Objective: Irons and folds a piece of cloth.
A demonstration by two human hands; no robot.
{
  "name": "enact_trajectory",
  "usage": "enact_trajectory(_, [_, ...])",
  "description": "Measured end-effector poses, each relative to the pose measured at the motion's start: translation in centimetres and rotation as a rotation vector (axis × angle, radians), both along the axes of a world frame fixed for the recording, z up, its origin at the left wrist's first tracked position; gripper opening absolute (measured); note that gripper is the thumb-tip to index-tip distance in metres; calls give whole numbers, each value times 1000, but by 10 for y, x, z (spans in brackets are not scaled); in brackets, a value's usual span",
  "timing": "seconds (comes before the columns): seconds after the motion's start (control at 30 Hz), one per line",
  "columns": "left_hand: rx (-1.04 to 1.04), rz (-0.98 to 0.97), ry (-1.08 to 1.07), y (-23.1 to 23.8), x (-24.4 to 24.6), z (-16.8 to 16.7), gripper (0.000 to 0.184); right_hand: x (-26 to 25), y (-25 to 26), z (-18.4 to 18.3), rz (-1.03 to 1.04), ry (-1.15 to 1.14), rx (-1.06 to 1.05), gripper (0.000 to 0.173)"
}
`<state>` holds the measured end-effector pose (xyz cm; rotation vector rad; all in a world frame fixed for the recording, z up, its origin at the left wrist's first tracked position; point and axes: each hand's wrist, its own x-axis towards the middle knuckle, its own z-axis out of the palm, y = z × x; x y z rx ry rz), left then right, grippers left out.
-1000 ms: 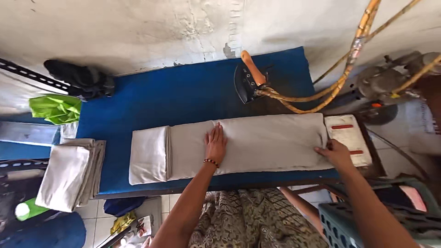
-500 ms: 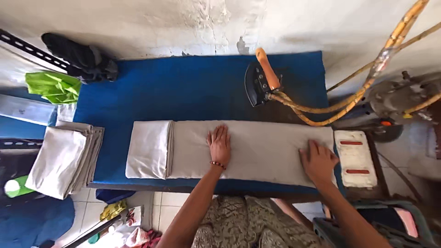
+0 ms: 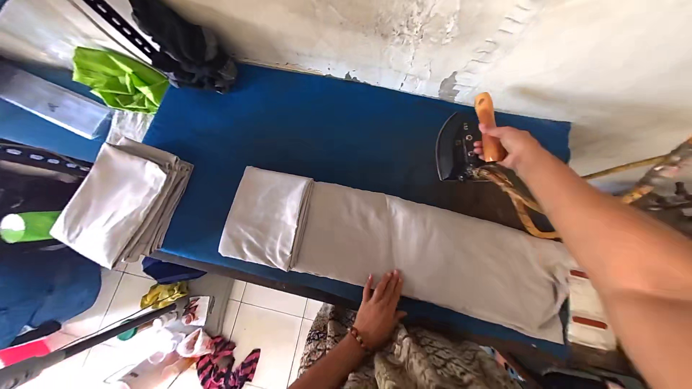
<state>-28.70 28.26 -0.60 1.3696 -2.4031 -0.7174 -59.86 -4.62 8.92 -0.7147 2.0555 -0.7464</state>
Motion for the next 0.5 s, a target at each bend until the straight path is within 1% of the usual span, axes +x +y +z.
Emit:
enact_trajectory(0.03, [-46,-14,43,-7,12,6,53,-1,2,12,32,-62,14,53])
enact_trajectory(0.07, [-130,10,72,-22,24,11,46,2,3,27,84,-38,45,53])
enact_trajectory(0.1, [-166,58,95,-39,36,19,43,9,8,43,161,23,96,52])
enact_trajectory(0.17, [-109,192,91,-86,58,37,42,34,34,73,363,155,196,48])
enact_trajectory(0.2, [-57,268,56,-111,68,38,43,55,49,85,463,207,217,46])
enact_trajectory(0.23, [-20,334,-2,-132,80,32,45,81,69,93,545,254,243,48])
enact_trajectory(0.27, [4,378,-64,-148,92,20,47,106,89,91,611,311,282,49])
enact_trajectory(0.33, [-45,379,-151,-155,107,-9,52,139,131,58,682,401,335,45])
enact_trajectory(0.37, [-82,366,-172,-155,109,-16,53,144,149,44,694,425,359,44])
enact_trajectory(0.43, [-115,353,-179,-158,108,-19,54,134,163,45,634,431,387,47])
enact_trajectory(0.5, [-133,354,-192,-151,112,-22,56,105,182,45,454,410,362,43])
